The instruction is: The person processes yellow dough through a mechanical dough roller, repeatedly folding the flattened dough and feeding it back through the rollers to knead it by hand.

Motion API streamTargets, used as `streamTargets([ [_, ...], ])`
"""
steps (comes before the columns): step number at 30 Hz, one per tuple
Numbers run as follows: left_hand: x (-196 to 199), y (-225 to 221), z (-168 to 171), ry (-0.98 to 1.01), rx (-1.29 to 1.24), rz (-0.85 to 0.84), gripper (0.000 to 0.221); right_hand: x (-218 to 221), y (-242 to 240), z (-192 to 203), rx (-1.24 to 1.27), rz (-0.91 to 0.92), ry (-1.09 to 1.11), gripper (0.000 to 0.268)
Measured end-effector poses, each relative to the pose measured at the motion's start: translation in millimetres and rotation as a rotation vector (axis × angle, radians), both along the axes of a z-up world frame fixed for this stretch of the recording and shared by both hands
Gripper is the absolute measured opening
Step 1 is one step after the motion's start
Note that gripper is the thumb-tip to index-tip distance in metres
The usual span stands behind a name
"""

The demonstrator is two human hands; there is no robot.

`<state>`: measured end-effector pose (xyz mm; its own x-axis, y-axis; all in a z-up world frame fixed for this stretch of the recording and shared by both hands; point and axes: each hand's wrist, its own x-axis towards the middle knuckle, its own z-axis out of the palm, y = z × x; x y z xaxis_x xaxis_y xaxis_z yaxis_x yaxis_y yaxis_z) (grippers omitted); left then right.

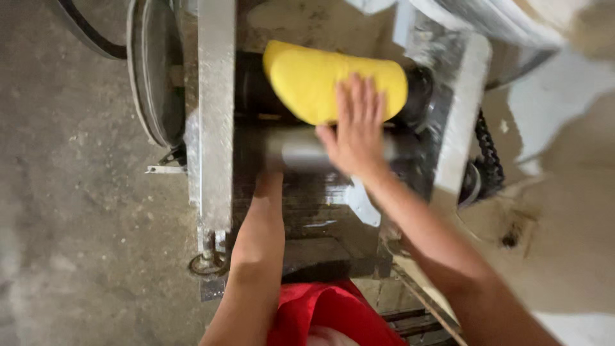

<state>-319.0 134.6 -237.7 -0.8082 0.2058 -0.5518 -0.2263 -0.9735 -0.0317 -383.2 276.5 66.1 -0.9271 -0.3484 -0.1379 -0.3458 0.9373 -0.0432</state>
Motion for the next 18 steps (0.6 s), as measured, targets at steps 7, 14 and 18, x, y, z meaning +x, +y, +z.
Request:
streamTargets([
  [7, -24.8, 11.3, 7.4, 0.057, -0.018, 0.145, 0.047, 223.0, 23.4, -28.7, -0.325, -0.221, -0.568, 0.071],
  [14, 64.4, 29.6, 89.4, -0.035, -0.1, 0.321, 0.043, 338.7, 44.2, -112.4, -1.165, -0.803, -0.79, 0.084],
  [18, 121.3, 31.0, 146.2, -0.063, -0.366, 0.054, 0.036, 292.6, 55.4, -148.1, -1.67, -1.348, -0.84, 0.063],
])
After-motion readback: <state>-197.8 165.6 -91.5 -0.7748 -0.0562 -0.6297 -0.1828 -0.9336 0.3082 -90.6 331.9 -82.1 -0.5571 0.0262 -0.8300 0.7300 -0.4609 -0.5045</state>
